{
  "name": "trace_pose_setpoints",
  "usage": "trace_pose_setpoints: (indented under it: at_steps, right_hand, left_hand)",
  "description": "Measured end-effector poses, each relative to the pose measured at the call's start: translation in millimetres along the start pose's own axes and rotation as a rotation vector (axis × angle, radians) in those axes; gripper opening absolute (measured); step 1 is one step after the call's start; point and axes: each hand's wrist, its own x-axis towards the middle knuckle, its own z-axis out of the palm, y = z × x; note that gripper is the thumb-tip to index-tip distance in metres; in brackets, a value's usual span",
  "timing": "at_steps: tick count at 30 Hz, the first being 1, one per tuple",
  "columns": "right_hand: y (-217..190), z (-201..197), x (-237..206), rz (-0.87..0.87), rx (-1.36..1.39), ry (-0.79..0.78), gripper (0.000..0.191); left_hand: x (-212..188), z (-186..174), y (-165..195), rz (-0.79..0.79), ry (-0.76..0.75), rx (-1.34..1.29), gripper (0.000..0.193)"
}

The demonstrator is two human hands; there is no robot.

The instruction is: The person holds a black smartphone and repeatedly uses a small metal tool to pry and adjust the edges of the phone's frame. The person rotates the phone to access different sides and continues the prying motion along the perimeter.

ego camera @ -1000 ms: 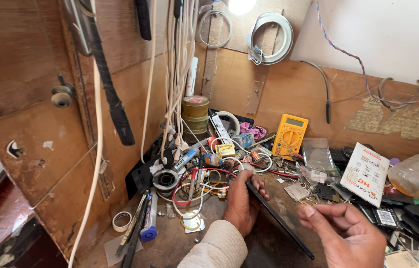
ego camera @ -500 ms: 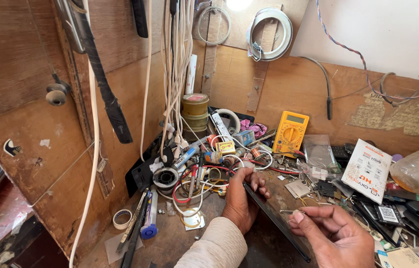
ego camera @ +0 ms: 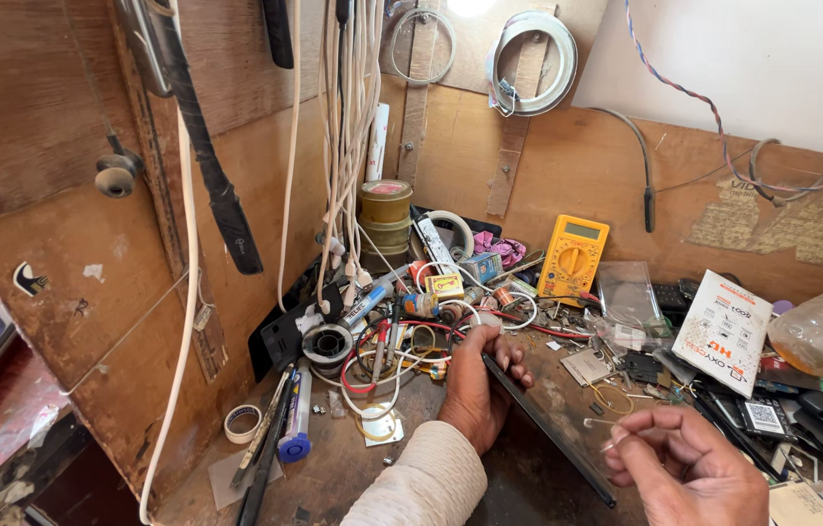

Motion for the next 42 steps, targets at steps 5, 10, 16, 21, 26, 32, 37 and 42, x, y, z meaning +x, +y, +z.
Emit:
trace_pose_setpoints:
  at_steps: [5, 10, 16, 21, 26, 32, 37, 42]
  right_hand:
    - [4.9, -9.5, -0.2, 0.009, -0.124, -0.048, 0.017]
    - [-1.0, -12.5, 1.5, 0.062, -0.309, -0.122, 0.021]
    - [-16.1, -11.3, -6.7, -0.006, -0.454, -0.194, 0.024]
    - [-24.0, 0.2, -19.2, -0.156, -0.625, -0.167, 0.038]
    - [-37.0, 3.5, -24.6, -0.265, -0.72, -0.099, 0.03]
    - [-42.5, 4.7, -24.0, -0.439, -0.657, -0.068, 0.024]
    - [-36.7, 4.9, -23.8, -0.545, -0.621, -0.047, 0.023]
    - [-33.6, 1.7, -30.0, -0.684, -0.627, 0.0, 0.02]
  left_hand:
    - [2.8, -0.7, -2.4, 0.027, 0.034, 0.006, 0.036]
    - [5.5, -3.7, -4.9, 0.03, 0.057, -0.004, 0.034]
    - [8.0, -6.3, -8.8, 0.069, 0.066, -0.002, 0.032]
    - [8.4, -6.8, -10.2, 0.093, 0.094, 0.029, 0.031]
    - [8.8, -5.9, -12.5, 0.135, 0.124, 0.06, 0.03]
    - [7.0, -5.8, -12.7, 0.114, 0.187, 0.179, 0.036]
    - [2.8, -2.1, -10.5, 0.115, 0.132, 0.208, 0.038]
    - [-1.0, 6.9, -8.5, 0.101, 0.102, 0.244, 0.038]
